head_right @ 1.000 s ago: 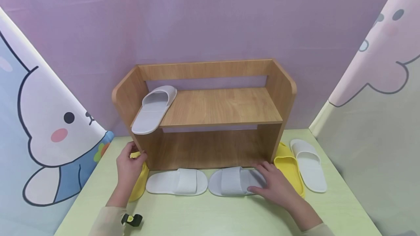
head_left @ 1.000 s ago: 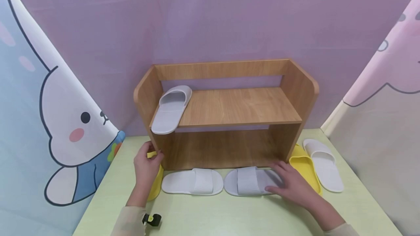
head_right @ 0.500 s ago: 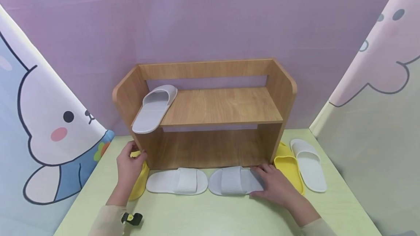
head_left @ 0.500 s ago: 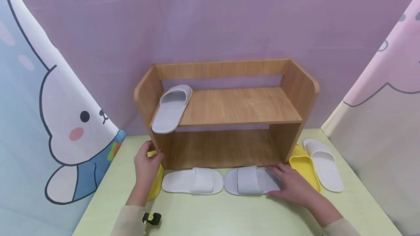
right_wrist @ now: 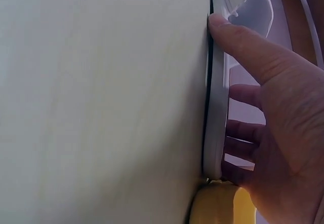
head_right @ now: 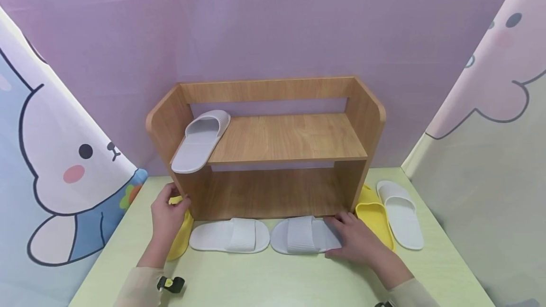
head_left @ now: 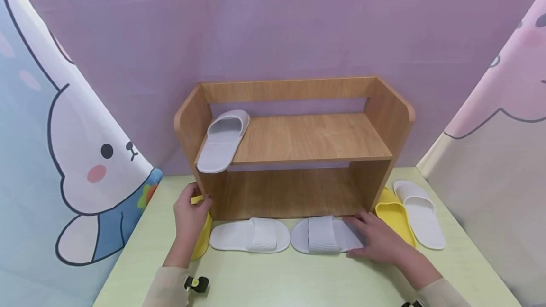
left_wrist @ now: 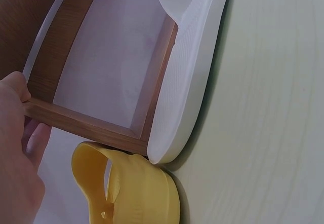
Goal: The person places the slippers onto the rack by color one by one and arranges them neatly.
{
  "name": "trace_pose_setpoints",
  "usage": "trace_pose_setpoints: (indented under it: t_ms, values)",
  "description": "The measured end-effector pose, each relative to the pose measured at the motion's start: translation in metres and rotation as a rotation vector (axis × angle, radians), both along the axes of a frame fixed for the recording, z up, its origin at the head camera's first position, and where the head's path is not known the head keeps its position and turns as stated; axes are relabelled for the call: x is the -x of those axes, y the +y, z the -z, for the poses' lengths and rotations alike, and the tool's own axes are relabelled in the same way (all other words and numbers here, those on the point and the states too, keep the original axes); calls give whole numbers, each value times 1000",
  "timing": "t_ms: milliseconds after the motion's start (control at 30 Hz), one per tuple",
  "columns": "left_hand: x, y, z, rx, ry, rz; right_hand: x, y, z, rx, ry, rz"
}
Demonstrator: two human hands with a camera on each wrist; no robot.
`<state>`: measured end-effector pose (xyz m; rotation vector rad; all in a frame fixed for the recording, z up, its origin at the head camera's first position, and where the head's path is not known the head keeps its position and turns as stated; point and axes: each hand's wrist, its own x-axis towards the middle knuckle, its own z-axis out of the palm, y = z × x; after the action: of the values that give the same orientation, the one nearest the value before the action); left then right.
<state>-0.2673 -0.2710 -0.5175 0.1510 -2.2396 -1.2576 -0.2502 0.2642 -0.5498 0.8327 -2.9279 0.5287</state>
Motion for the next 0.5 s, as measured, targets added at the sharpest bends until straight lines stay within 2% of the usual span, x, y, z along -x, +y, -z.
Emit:
trace_pose_setpoints:
  t_ms: [300, 500]
  values:
    - [2, 0, 2, -3, 1, 5, 0, -2, -12, -28, -95, -26]
    - [4, 0, 4, -11, -5, 8, 2, 0, -13, -66, -146, -35]
